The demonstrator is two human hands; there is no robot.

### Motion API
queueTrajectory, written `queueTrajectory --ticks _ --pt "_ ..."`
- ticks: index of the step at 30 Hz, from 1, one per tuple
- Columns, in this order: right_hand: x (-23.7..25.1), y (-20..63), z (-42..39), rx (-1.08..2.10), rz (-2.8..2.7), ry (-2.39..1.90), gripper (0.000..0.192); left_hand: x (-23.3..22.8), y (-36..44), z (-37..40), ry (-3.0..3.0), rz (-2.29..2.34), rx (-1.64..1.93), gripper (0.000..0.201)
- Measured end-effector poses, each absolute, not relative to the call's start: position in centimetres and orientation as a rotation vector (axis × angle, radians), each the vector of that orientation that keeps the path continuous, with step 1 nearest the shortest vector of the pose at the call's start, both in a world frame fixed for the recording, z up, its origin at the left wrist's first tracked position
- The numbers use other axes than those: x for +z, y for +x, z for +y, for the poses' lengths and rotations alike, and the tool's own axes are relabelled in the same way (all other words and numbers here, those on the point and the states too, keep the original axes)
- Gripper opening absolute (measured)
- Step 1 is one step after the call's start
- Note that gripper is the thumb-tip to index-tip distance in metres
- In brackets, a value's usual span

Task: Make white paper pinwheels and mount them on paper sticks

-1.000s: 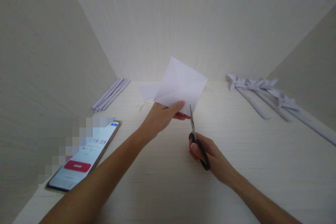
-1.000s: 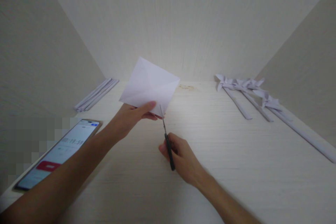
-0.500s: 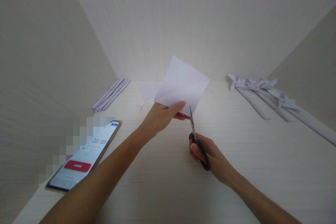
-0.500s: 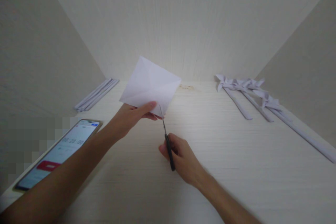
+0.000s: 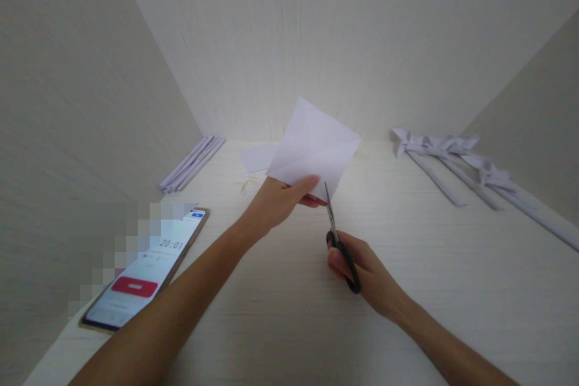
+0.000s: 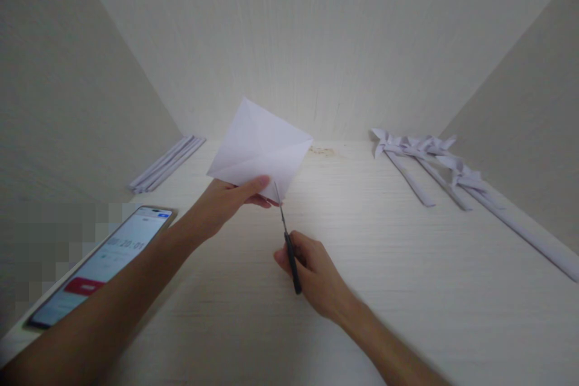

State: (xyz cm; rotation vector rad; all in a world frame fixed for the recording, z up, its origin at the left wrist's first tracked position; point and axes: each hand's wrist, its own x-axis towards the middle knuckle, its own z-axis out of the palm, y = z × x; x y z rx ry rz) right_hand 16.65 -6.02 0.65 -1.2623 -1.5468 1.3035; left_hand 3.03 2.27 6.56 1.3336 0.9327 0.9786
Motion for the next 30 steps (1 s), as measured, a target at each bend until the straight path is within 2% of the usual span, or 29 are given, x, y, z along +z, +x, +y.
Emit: queueTrajectory --ticks 30 --pt "0.27 16.69 -5.97 1.276 -1.559 -1.332 0.033 6.65 3.03 2.26 1.35 0.929 0.955 0.018"
